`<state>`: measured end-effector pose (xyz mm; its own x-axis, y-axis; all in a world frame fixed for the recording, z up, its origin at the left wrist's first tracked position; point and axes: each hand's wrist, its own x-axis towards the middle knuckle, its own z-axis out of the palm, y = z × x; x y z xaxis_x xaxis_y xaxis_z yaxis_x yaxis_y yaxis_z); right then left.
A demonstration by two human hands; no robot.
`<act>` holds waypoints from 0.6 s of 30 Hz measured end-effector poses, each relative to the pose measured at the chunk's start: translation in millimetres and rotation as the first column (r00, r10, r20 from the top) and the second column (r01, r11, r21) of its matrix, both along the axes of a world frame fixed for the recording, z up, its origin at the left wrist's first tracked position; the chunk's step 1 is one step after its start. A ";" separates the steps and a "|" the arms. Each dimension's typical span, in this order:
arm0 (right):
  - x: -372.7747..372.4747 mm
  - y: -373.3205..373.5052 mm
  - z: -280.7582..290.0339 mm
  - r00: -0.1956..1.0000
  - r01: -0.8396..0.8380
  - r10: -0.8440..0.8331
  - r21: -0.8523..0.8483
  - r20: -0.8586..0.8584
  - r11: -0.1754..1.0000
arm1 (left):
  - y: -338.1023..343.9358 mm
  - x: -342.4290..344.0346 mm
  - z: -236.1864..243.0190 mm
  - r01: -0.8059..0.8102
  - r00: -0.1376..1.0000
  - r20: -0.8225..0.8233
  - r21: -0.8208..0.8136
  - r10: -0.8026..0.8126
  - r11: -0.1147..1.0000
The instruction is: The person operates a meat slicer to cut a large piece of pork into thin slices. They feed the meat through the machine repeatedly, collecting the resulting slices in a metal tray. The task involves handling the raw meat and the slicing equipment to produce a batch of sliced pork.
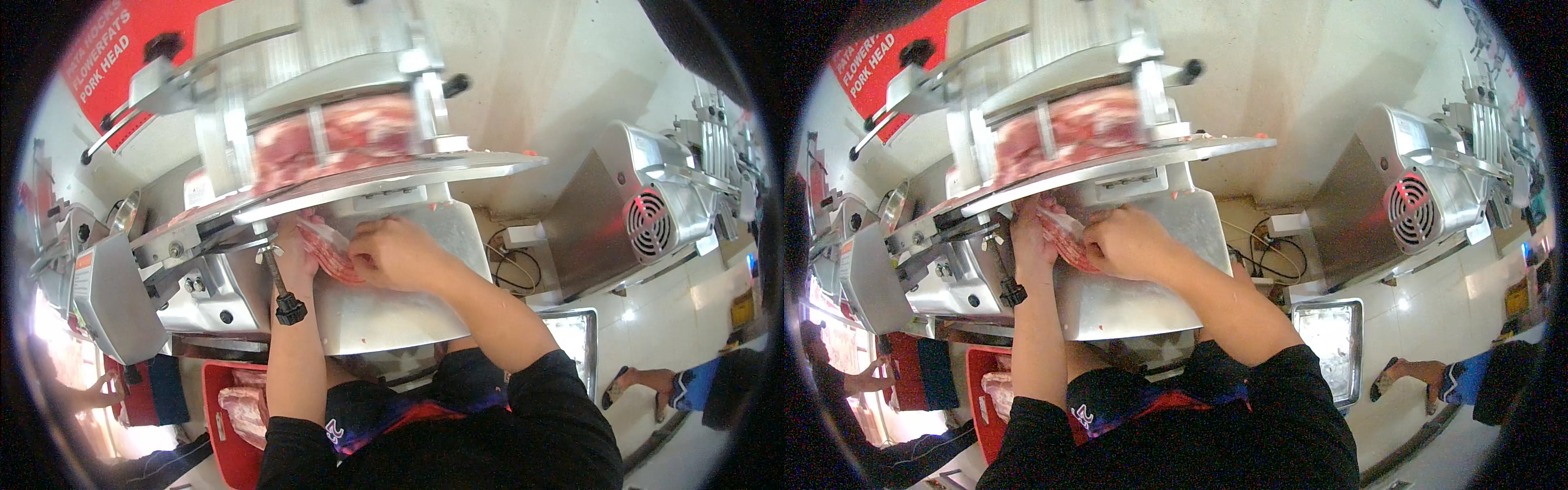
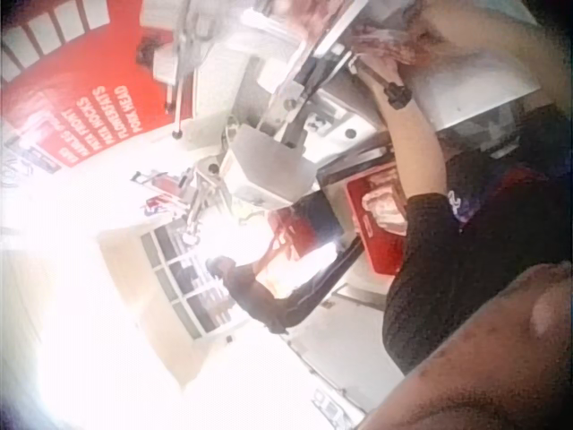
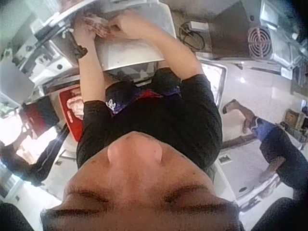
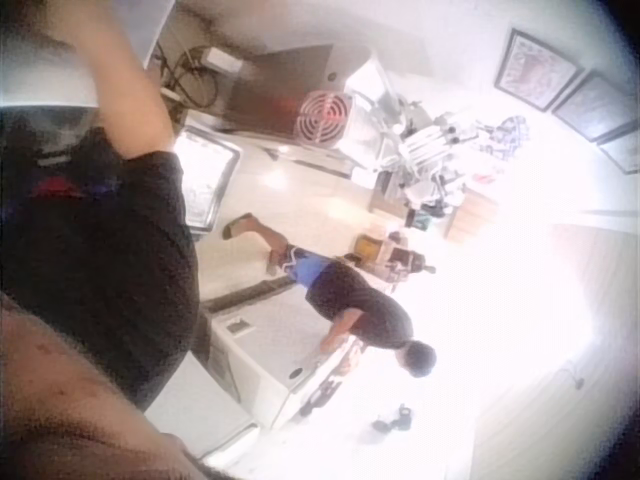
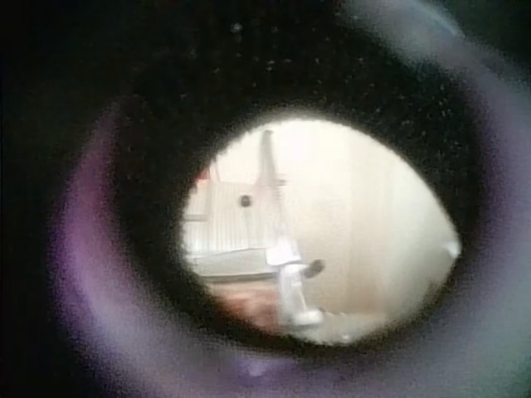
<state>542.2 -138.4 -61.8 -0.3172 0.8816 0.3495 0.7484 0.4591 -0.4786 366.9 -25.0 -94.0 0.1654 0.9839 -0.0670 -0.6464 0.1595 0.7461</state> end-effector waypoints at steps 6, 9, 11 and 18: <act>-20.0 11.8 -2.2 0.990 0.083 -0.058 0.188 -0.130 0.979 | -0.3 4.5 4.2 -0.017 1.000 0.017 0.120 0.015 0.993; -26.7 19.1 3.3 0.991 0.115 -0.105 0.133 -0.080 0.984 | -2.6 0.8 6.6 -0.052 0.998 -0.040 0.089 0.055 0.995; -29.3 18.4 7.5 0.996 0.091 -0.088 0.113 -0.026 0.989 | -6.4 2.9 9.9 -0.089 0.993 -0.076 0.012 0.089 0.996; -31.7 21.4 -1.2 0.991 0.120 -0.128 0.147 0.043 0.982 | -10.1 5.8 12.8 -0.054 0.998 -0.007 0.113 0.055 0.992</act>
<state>510.5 -117.0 -63.0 -0.2299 0.8570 0.4612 0.8261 0.4224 -0.3730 372.7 -35.1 -81.2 0.1111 0.9928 0.0439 -0.6441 0.0383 0.7640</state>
